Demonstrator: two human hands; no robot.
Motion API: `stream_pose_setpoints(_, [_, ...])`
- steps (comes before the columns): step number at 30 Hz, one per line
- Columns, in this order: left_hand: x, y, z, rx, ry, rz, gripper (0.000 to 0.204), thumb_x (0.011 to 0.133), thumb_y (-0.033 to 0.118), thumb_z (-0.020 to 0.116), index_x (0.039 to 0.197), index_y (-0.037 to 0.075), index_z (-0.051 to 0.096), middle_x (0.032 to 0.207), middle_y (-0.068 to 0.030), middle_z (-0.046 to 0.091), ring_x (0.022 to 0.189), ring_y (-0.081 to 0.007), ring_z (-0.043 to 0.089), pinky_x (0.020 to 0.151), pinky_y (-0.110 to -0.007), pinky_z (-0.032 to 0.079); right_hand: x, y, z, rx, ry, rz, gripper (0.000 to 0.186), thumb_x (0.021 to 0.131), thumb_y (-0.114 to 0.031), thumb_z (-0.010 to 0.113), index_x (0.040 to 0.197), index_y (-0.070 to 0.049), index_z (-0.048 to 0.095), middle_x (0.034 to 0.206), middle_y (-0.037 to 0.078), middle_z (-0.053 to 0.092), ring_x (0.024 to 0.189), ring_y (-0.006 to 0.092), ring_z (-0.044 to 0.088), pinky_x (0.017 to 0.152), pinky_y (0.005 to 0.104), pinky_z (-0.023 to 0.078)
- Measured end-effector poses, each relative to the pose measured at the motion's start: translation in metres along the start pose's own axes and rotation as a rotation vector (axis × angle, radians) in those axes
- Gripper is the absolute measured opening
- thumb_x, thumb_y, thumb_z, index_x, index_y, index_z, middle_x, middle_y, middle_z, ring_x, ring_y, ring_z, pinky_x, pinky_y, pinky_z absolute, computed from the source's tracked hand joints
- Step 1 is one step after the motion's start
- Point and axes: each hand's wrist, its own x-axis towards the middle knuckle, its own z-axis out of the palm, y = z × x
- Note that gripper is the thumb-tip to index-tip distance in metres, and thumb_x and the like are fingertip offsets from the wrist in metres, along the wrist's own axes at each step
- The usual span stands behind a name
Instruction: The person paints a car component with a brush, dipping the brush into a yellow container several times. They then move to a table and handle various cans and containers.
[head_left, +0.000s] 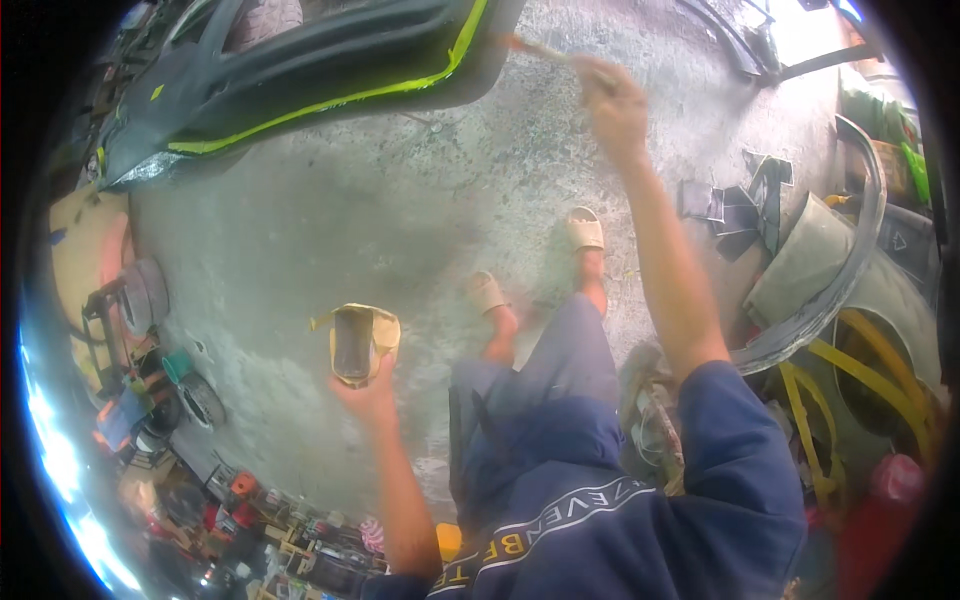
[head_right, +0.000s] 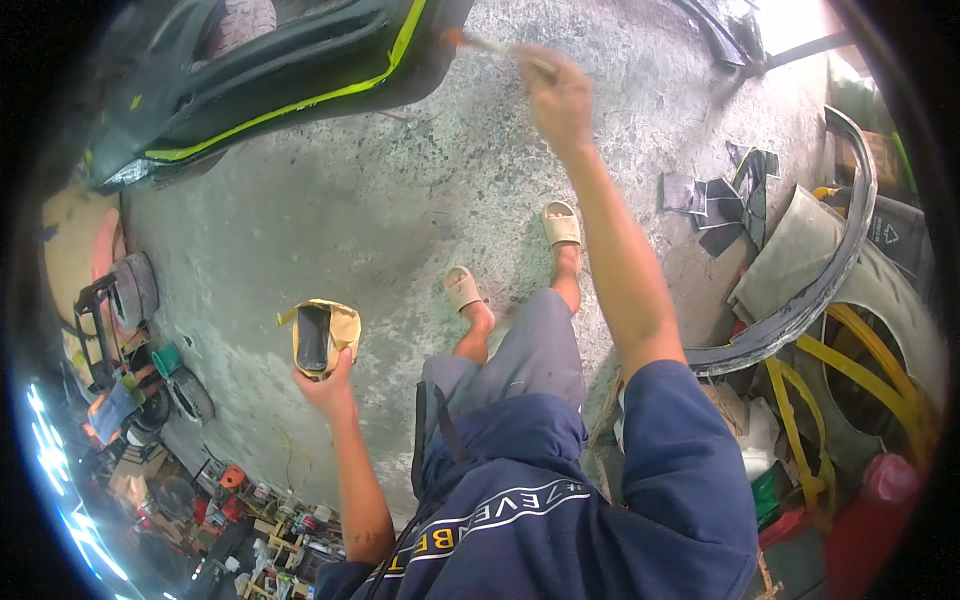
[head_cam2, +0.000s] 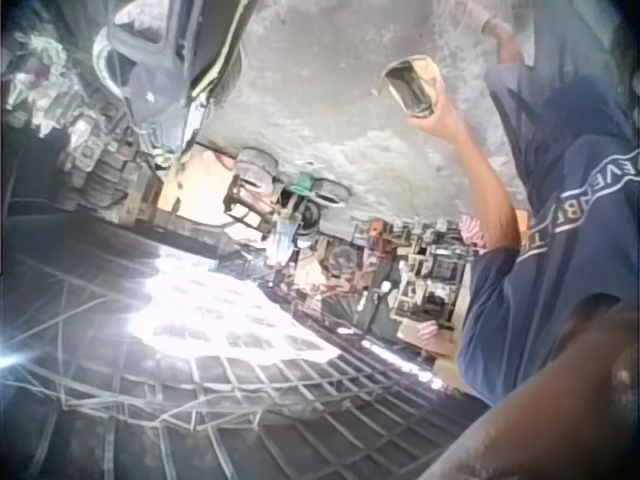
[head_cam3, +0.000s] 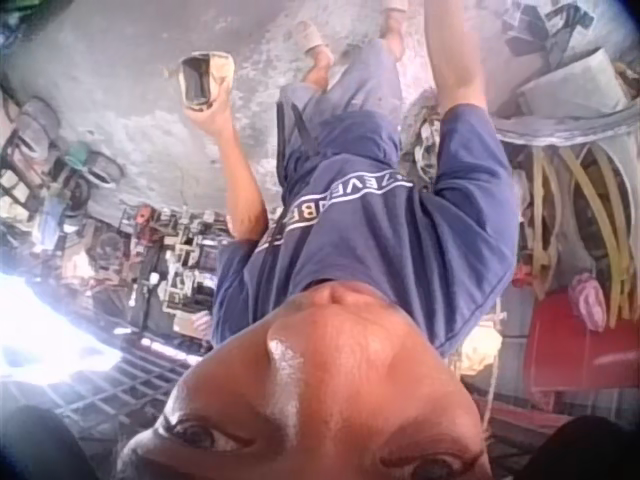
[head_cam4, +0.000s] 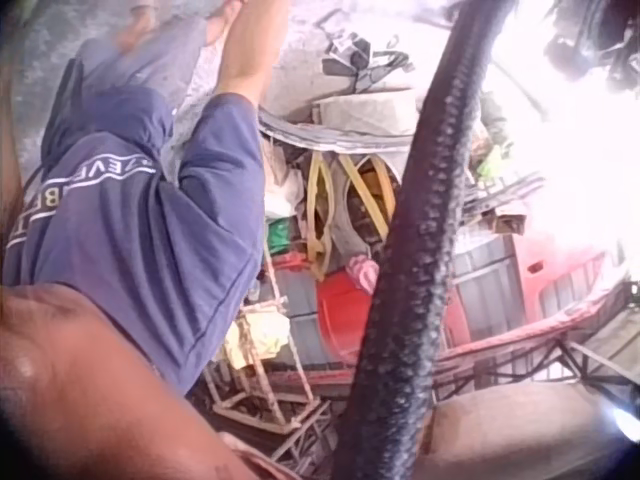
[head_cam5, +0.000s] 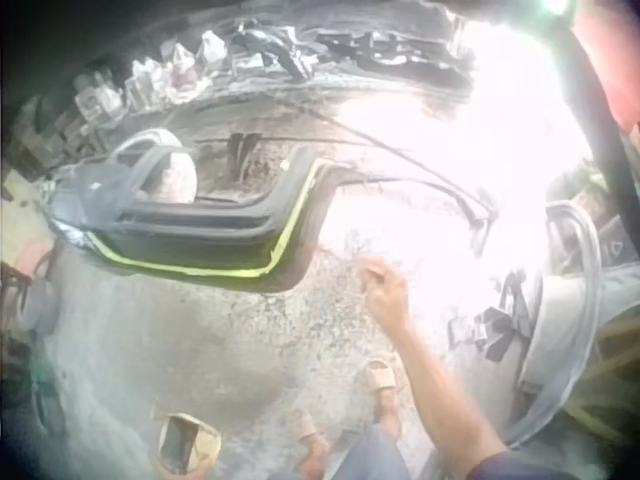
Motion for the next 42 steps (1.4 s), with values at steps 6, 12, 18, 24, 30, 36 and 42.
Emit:
stream_pose_setpoints(6, [-0.043, 0.048, 0.042, -0.129, 0.062, -0.018, 0.081, 0.073, 0.008, 0.089, 0.138, -0.001, 0.041, 0.135, -0.0161, 0.05, 0.126, -0.0268, 0.055, 0.104, -0.04, 0.049, 0.122, -0.003, -0.012, 0.01, 0.127, -0.016, 0.028, 0.102, -0.017, 0.056, 0.12, -0.012, 0.076, 0.103, 0.02, 0.076, 0.088, 0.0338, 0.073, 0.08, 0.0445, 0.06])
stream_pose_setpoints(12, [-0.074, 0.089, 0.081, -0.115, 0.102, -0.026, 0.078, 0.073, 0.005, 0.089, 0.136, -0.001, 0.043, 0.132, -0.0148, 0.053, 0.119, -0.0251, 0.058, 0.102, -0.039, 0.051, 0.035, 0.022, 0.048, -0.009, 0.192, -0.284, 0.029, 0.089, -0.001, 0.069, 0.115, -0.014, 0.076, 0.096, 0.014, 0.073, 0.079, 0.0268, 0.069, 0.068, 0.036, 0.053])
stream_pose_setpoints(18, [-0.09, 0.119, 0.097, -0.107, 0.142, -0.056, 0.078, 0.071, 0.006, 0.09, 0.134, -0.001, 0.045, 0.13, -0.0145, 0.054, 0.116, -0.0252, 0.06, 0.101, -0.038, 0.051, -0.071, 0.005, 0.022, 0.06, -0.13, -0.204, 0.036, 0.086, 0.005, 0.067, 0.115, -0.014, 0.076, 0.102, 0.013, 0.074, 0.089, 0.0283, 0.071, 0.076, 0.0371, 0.056])
stream_pose_setpoints(24, [-0.093, 0.118, 0.119, 0.055, 0.12, -0.033, 0.081, 0.07, 0.015, 0.093, 0.133, -0.001, 0.046, 0.13, -0.0147, 0.056, 0.117, -0.0242, 0.06, 0.099, -0.039, 0.05, 0.019, 0.034, -0.012, 0.076, -0.478, -0.171, 0.029, 0.088, 0.001, 0.068, 0.113, -0.012, 0.076, 0.103, 0.011, 0.074, 0.091, 0.0257, 0.07, 0.078, 0.0336, 0.055])
stream_pose_setpoints(30, [-0.099, 0.121, 0.133, -0.01, 0.071, 0.007, 0.072, 0.071, 0.0, 0.091, 0.127, 0.001, 0.046, 0.123, -0.011, 0.055, 0.112, -0.0202, 0.06, 0.096, -0.034, 0.052, 0.151, 0.002, -0.04, -0.126, -0.463, 0.059, 0.021, 0.1, -0.015, 0.066, 0.117, -0.019, 0.076, 0.105, 0.003, 0.076, 0.084, 0.0151, 0.066, 0.073, 0.0307, 0.053])
stream_pose_setpoints(36, [-0.091, 0.127, 0.171, 0.034, -0.02, 0.066, 0.092, 0.061, 0.029, 0.099, 0.131, -0.002, 0.047, 0.124, -0.0164, 0.057, 0.117, -0.0284, 0.058, 0.099, -0.041, 0.048, 0.104, -0.06, -0.087, -0.098, -0.385, -0.163, 0.021, 0.096, -0.01, 0.067, 0.115, -0.014, 0.076, 0.098, 0.004, 0.075, 0.086, 0.0137, 0.067, 0.073, 0.0312, 0.054])
stream_pose_setpoints(42, [-0.084, 0.153, 0.208, -0.118, -0.195, 0.221, 0.077, 0.063, 0.018, 0.097, 0.121, -0.001, 0.05, 0.117, -0.0128, 0.058, 0.104, -0.0191, 0.061, 0.09, -0.034, 0.052, -0.011, -0.124, -0.059, -0.404, -1.022, -0.382, 0.021, 0.087, -0.007, 0.067, 0.107, -0.008, 0.071, 0.092, 0.013, 0.068, 0.086, 0.0351, 0.068, 0.076, 0.0439, 0.054])
